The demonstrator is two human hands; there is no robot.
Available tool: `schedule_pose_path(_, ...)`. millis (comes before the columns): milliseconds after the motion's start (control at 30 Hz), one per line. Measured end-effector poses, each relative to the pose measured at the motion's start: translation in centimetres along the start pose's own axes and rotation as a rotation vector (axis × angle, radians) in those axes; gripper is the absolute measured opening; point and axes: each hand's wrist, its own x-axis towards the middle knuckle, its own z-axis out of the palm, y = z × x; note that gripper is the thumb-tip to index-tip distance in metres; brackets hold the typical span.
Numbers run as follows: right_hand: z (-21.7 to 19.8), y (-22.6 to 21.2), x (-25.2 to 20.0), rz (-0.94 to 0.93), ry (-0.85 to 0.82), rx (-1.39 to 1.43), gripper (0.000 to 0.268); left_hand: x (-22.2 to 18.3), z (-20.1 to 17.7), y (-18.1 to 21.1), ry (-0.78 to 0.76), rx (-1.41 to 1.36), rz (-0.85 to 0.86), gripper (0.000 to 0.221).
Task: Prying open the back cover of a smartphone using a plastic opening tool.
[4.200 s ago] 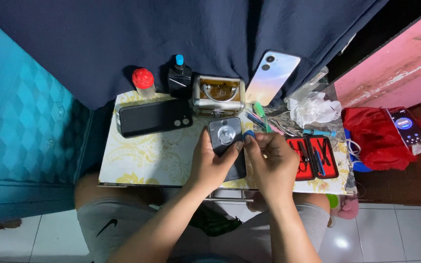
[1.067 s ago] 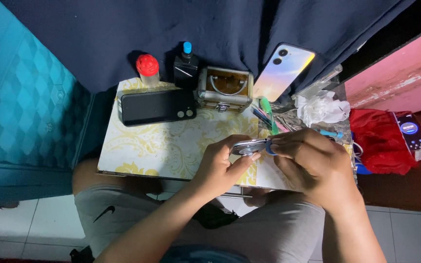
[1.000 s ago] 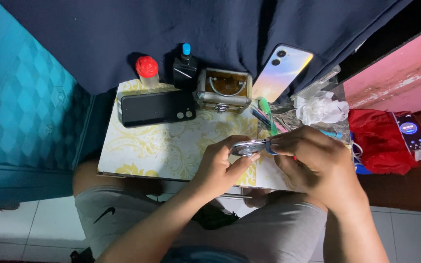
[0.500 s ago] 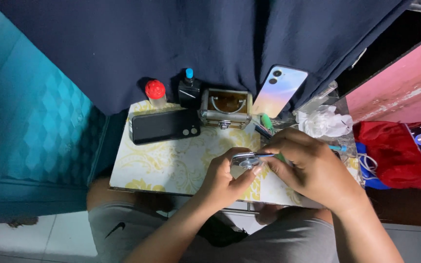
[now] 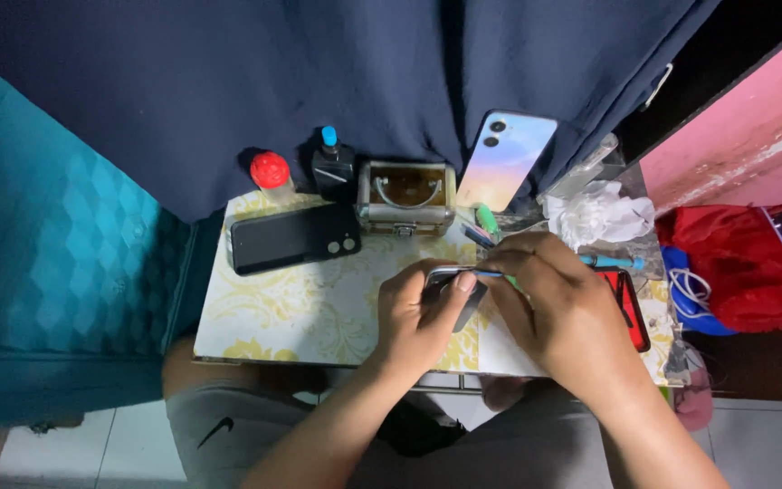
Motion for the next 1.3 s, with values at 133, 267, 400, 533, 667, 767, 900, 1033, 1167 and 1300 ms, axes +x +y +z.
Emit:
schedule_pose_path(133, 0.0, 0.4, -0.1, 0.018, -0.008, 0.035, 0.017, 0.2, -0.2, 0.3, -0.019, 0.036, 0.030, 0.017)
schedule_pose_path(267, -0.2, 0.5, 0.3, 0.046, -0.019, 0.147, 0.013, 0.6, -0.8, 0.9, -0.056, 0.139, 0.073, 0.016)
schedule_pose_path(400, -0.2, 0.1, 0.6, 0.083, -0.041, 0.222, 0.010, 0.8, -1.5, 1.9, -0.147, 0.249, 0.129, 0.012)
schedule_pose_path(533, 0.0, 0.0, 1.0, 0.084, -0.046, 0.210, 0.011, 0.8, -1.8, 1.6, -0.157, 0.267, 0.128, 0.016)
schedule_pose_path(667, 0.1, 0.1, 1.2, 0.047, -0.074, 0.247, 0.011, 0.6, -2.0, 1.5, -0.175, 0.268, 0.128, 0.012)
schedule_pose_path(767, 0.3, -0.1, 1.6, 0.039, -0.097, 0.257, 0.012, 0.4, -2.1, 1.4, -0.199, 0.252, 0.130, 0.010)
schedule_pose_path(900, 0.4, -0.3, 2.1, 0.005, -0.159, 0.324, 0.014, 0.1, -2.2, 0.8, -0.273, 0.245, 0.177, 0.018)
schedule_pose_path(1033, 0.1, -0.2, 2.2, 0.020, -0.166, 0.344, 0.014, 0.2, -2.3, 1.0, -0.275, 0.235, 0.203, 0.016)
schedule_pose_path(1167, -0.2, -0.1, 2.0, 0.003, -0.162, 0.337, 0.013, 0.0, -2.3, 1.4, -0.270, 0.231, 0.195, 0.013)
schedule_pose_path(1300, -0.6, 0.4, 1.7, -0.027, -0.173, 0.332, 0.013, -0.1, -2.2, 2.0, -0.261, 0.218, 0.175, 0.009)
